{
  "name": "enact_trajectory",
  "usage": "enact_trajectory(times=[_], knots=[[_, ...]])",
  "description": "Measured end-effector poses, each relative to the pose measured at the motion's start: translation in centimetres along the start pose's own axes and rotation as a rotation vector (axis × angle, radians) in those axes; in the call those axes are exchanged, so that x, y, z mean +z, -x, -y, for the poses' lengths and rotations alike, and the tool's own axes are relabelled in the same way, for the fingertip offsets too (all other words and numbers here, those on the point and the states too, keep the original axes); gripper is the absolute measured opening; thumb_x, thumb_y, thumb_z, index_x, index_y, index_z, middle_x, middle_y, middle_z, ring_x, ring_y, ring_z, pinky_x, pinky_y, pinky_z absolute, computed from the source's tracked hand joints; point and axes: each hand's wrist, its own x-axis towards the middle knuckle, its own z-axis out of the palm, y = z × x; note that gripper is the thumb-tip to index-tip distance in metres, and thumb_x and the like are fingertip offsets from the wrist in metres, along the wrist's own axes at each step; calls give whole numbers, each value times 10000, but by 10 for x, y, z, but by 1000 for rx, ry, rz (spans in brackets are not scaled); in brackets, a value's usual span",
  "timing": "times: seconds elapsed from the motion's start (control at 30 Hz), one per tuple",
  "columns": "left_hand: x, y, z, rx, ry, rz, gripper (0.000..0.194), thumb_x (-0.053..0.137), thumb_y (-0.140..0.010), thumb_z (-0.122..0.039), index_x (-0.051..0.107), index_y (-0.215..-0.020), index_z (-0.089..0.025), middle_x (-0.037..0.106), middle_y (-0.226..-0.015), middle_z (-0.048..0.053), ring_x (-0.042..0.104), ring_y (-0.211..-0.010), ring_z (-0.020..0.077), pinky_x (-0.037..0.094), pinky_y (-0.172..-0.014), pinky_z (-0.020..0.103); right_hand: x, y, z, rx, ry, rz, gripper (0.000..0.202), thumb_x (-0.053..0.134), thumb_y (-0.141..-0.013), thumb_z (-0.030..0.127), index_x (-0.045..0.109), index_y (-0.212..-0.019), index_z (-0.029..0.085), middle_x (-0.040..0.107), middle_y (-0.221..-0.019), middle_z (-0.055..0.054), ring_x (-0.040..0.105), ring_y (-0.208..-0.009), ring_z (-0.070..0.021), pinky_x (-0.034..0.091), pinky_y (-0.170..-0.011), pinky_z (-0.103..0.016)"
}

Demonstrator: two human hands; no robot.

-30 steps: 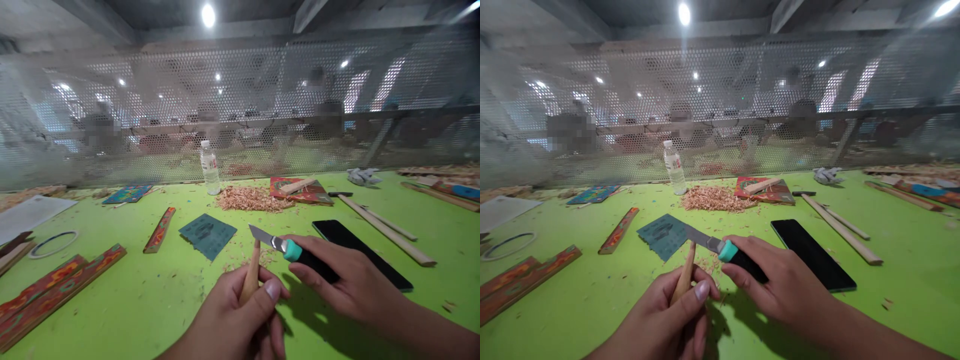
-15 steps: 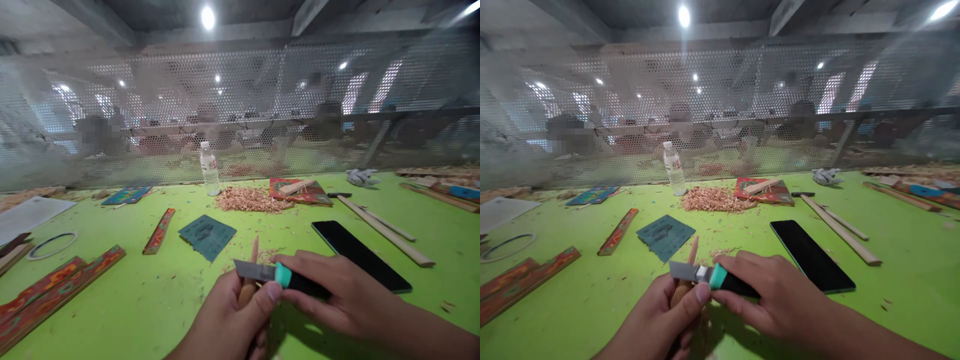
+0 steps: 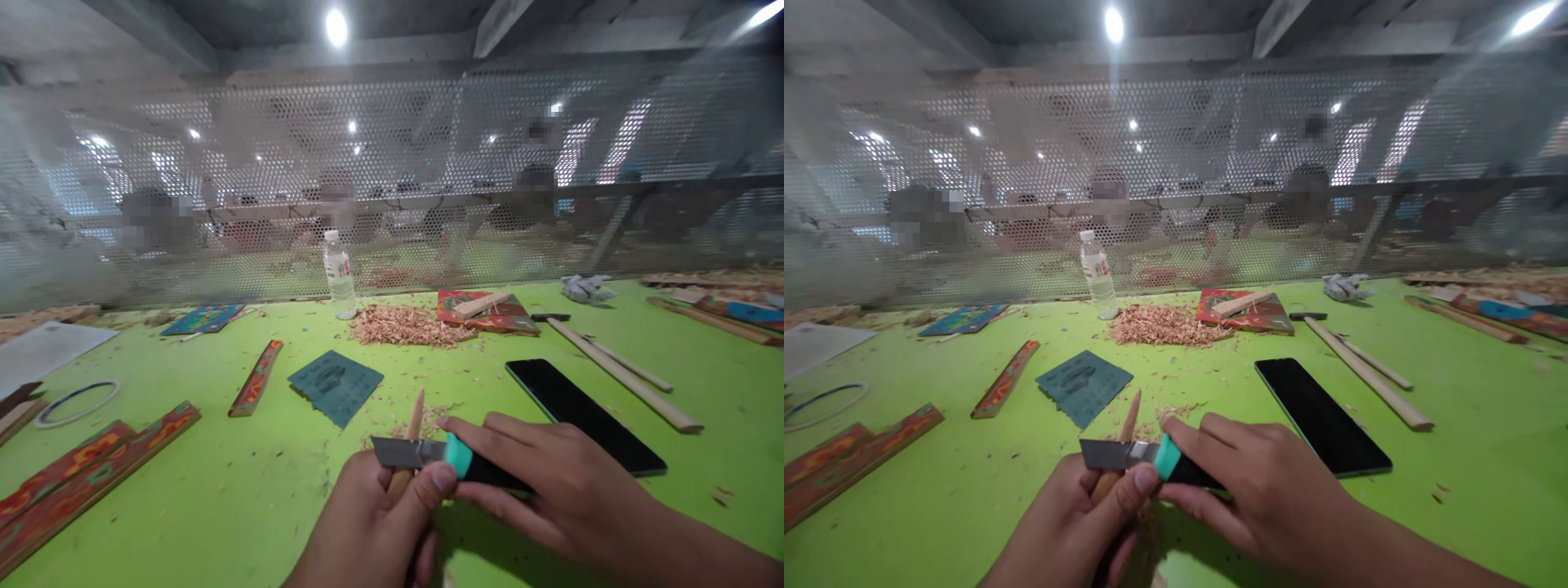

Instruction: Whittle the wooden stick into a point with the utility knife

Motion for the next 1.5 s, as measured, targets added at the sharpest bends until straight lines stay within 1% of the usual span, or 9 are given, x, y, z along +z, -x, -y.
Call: enact_trajectory(times=[0.17,0.37,0.6,0.77,0.9,1.03,1.13,1.3,1.5], knots=[[0,-1,-1,-7,-28,-27,689,557,-920,-811,490,-561,-227,378,-385,-77,307,-341,63,290,-387,198,3,2,2,28,0,-14,487,320,-1168,451,656,-1330,138,820,-943,-118,812,-746,-237,631,-584,-343],[0,-2,0,-63,41,-46,727,561,-883,-852,478,-515,-231,352,-328,-77,255,-291,59,252,-348,203,5,3,1,88,-58,-18,413,391,-1158,441,633,-1365,177,809,-931,-96,803,-729,-229,621,-583,-332],[-3,-4,6,-96,122,-99,685,615,-818,-883,522,-624,-233,354,-347,-101,245,-290,68,209,-322,203,-2,0,-11,137,-38,-157,353,476,-1141,428,616,-1348,178,816,-1036,-109,821,-862,-236,627,-700,-314],[-4,-5,1,-2,89,-130,633,716,-806,-812,520,-696,-221,398,-499,-93,294,-430,73,237,-431,211,-1,-1,-10,116,-61,-98,369,480,-1137,427,637,-1335,158,815,-992,-112,812,-779,-238,633,-660,-326],[-6,-3,0,36,60,-119,628,758,-785,-792,587,-743,-189,437,-608,-64,341,-551,92,279,-513,227,1,-1,-8,52,-125,37,373,464,-1140,425,661,-1320,164,817,-1022,-118,814,-816,-247,646,-654,-331],[-5,-2,2,16,34,-77,635,719,-803,-812,590,-740,-193,427,-550,-75,332,-499,84,271,-482,224,1,0,-5,26,-101,73,442,422,-1148,449,673,-1334,137,815,-979,-117,807,-769,-242,647,-626,-337],[-3,-3,1,-33,27,-60,650,662,-833,-831,496,-647,-230,344,-419,-107,252,-378,68,204,-400,225,2,0,-2,24,-50,46,484,378,-1156,468,662,-1356,131,811,-949,-117,800,-741,-235,640,-609,-335],[-1,-4,1,-83,40,-111,712,626,-772,-912,499,-596,-234,358,-357,-97,266,-314,67,190,-354,216,5,2,1,39,-26,-38,432,390,-1160,450,644,-1354,160,801,-895,-84,788,-698,-219,596,-556,-322],[-3,-4,6,-83,62,-84,701,607,-785,-916,523,-659,-231,371,-404,-98,268,-347,73,222,-383,223,2,3,-13,169,-49,-190,363,507,-1132,430,616,-1388,196,810,-1075,-98,811,-887,-230,617,-743,-311]])
